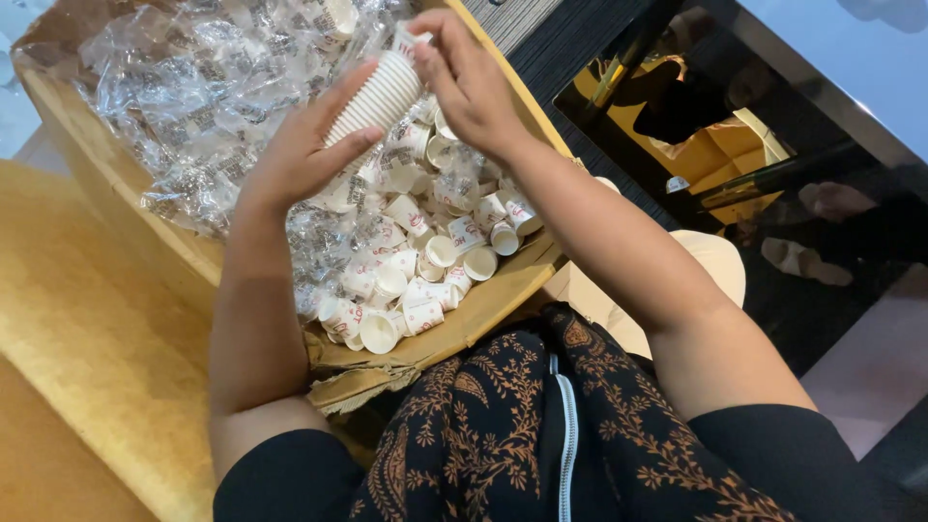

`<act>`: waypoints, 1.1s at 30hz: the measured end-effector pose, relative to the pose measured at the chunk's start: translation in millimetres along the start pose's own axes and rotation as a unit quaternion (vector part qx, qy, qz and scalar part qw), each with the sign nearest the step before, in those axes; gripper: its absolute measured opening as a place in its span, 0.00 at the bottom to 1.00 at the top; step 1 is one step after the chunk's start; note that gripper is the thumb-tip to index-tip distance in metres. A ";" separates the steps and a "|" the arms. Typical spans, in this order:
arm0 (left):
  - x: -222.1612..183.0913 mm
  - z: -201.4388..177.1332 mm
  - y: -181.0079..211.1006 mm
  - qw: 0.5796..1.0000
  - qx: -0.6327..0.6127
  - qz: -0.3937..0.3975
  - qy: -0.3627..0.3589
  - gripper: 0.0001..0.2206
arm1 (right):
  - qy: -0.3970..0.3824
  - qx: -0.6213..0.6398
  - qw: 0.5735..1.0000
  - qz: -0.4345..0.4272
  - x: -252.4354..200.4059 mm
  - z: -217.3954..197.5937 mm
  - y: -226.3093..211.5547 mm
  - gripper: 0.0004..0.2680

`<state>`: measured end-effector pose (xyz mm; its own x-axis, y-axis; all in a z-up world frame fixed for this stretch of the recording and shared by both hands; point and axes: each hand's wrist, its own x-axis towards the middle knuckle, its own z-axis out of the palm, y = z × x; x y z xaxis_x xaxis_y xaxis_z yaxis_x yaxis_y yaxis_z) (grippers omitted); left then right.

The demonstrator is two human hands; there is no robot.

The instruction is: Packing small paper cups into a large cardboard box.

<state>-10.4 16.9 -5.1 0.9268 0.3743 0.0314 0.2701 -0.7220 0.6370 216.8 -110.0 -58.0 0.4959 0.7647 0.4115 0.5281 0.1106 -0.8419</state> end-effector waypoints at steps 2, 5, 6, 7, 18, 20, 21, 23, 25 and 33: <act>6.2 -2.8 2.3 1.000 0.001 -0.010 -0.014 0.32 | -0.074 0.107 0.991 0.013 -2.7 12.5 22.4 0.12; 4.3 -1.9 10.1 0.997 -0.014 -0.061 -0.035 0.33 | -0.190 0.267 0.945 0.023 -3.1 21.5 41.3 0.14; 3.7 -3.7 12.8 0.994 -0.028 -0.097 -0.044 0.33 | -0.228 0.320 0.919 0.019 1.1 23.8 44.4 0.15; 3.8 -3.2 11.3 0.994 -0.028 -0.097 -0.041 0.33 | -0.230 0.319 0.919 0.017 0.5 23.1 42.3 0.15; 12.4 28.6 17.1 0.943 -0.330 0.021 0.023 0.32 | -0.124 -0.091 0.971 -0.182 -13.1 -21.9 -38.8 0.45; 11.1 36.4 29.2 0.898 -0.440 -0.018 -0.004 0.33 | -0.131 -0.157 0.953 -0.224 -11.6 -29.8 -50.8 0.48; 9.7 40.2 35.8 0.838 -0.540 -0.063 -0.039 0.34 | -0.134 -0.218 0.932 -0.256 -13.9 -33.6 -57.1 0.52; 8.2 62.6 25.1 0.811 -0.574 -0.101 -0.057 0.32 | -0.153 -0.224 0.932 -0.239 -20.2 -48.4 -65.5 0.50; 13.2 77.3 28.7 0.780 -0.605 -0.140 -0.078 0.31 | -0.170 -0.231 0.933 -0.219 -27.1 -63.2 -65.4 0.49; 91.2 101.5 129.6 0.737 -0.615 -0.164 -0.226 0.47 | -0.018 -0.205 0.951 -0.230 -46.7 -156.6 -23.0 0.18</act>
<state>135.6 -101.6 2.1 0.9319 -0.0221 -0.3620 0.3154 0.5419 0.7790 289.4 -247.6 -3.3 0.1273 0.7171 0.6853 0.9120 0.1870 -0.3651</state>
